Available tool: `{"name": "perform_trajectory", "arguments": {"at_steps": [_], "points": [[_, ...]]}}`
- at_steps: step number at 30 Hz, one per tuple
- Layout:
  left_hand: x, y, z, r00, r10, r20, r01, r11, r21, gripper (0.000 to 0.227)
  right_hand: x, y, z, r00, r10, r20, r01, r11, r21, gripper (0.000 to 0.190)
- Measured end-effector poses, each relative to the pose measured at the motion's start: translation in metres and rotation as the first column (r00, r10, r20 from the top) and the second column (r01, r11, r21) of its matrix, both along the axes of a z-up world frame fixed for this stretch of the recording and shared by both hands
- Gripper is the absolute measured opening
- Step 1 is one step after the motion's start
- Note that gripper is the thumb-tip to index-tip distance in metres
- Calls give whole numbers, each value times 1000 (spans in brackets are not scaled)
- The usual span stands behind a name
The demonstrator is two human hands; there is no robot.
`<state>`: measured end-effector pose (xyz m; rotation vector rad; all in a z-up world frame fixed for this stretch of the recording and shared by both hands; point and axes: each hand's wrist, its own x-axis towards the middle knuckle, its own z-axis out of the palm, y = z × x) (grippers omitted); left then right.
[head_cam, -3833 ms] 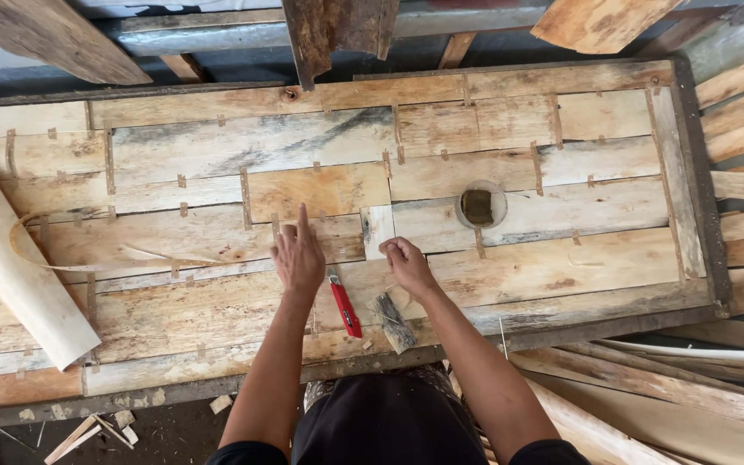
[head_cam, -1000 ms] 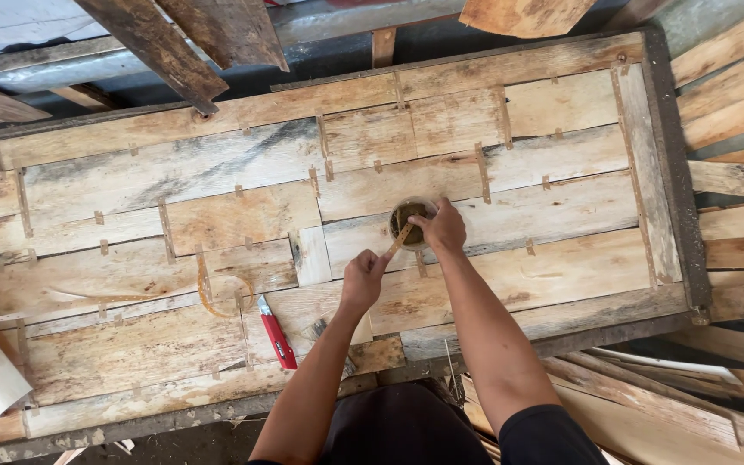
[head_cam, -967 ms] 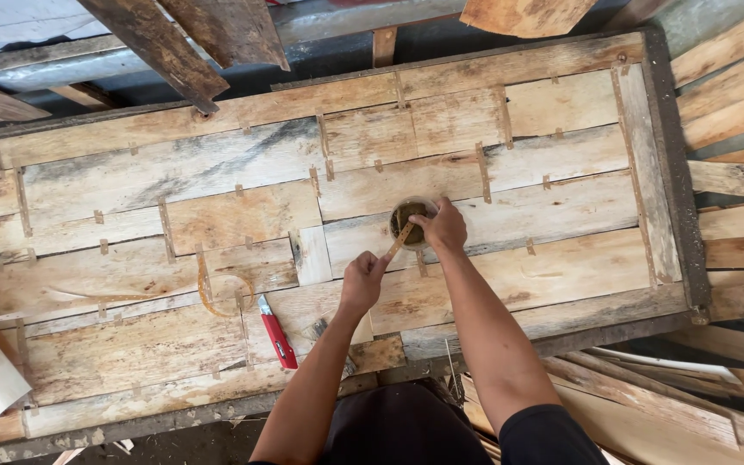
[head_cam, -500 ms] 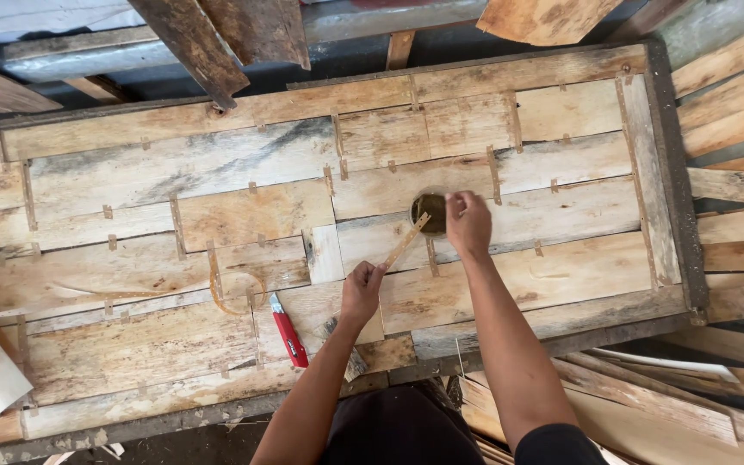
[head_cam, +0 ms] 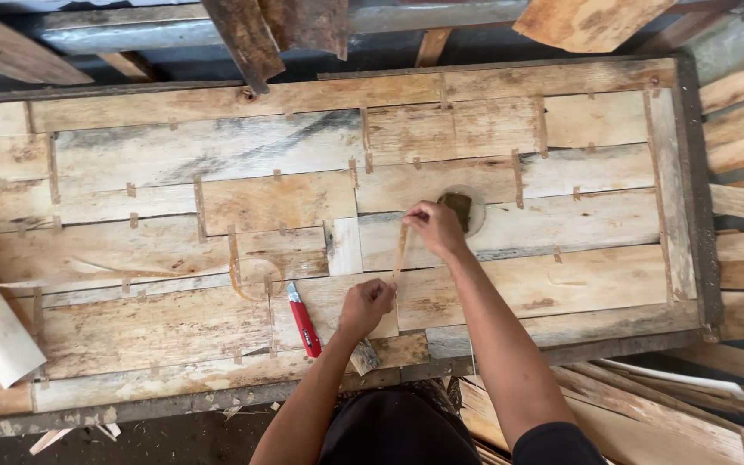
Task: Cutting and fitting small pieces of bark or wood strips into a patterned panel using a utility knife.
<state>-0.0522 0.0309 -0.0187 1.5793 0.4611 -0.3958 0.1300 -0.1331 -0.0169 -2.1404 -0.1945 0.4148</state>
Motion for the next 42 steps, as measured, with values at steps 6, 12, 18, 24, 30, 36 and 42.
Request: {"name": "perform_trajectory", "arguments": {"at_steps": [6, 12, 18, 24, 30, 36, 42], "points": [[1, 27, 19, 806, -484, -340, 588, 592, 551, 63, -15, 58, -2, 970, 243, 10, -239, 960, -148, 13], [40, 58, -12, 936, -300, 182, 28, 580, 814, 24, -19, 71, -16, 937, 289, 194, -264, 954, -144, 14], [87, 77, -63, 889, -419, 186, 40, 475, 879, 53, -16, 80, -4, 932, 260, 252, -218, 959, -182, 15], [88, 80, -67, 906, -380, 188, 51, 538, 841, 58, 1, 81, -25, 921, 319, 223, -291, 945, -149, 14], [109, 82, -30, 901, -434, 23, 171, 403, 899, 74, 10, 72, -34, 927, 357, 117, -338, 928, -157, 14], [138, 97, -9, 834, -524, -174, 379, 314, 870, 98, 8, 74, -26, 933, 355, 63, -344, 929, -137, 17], [159, 94, 12, 765, -541, -351, 528, 214, 822, 113, 8, 76, -31, 940, 340, 38, -331, 932, -149, 16]]}}
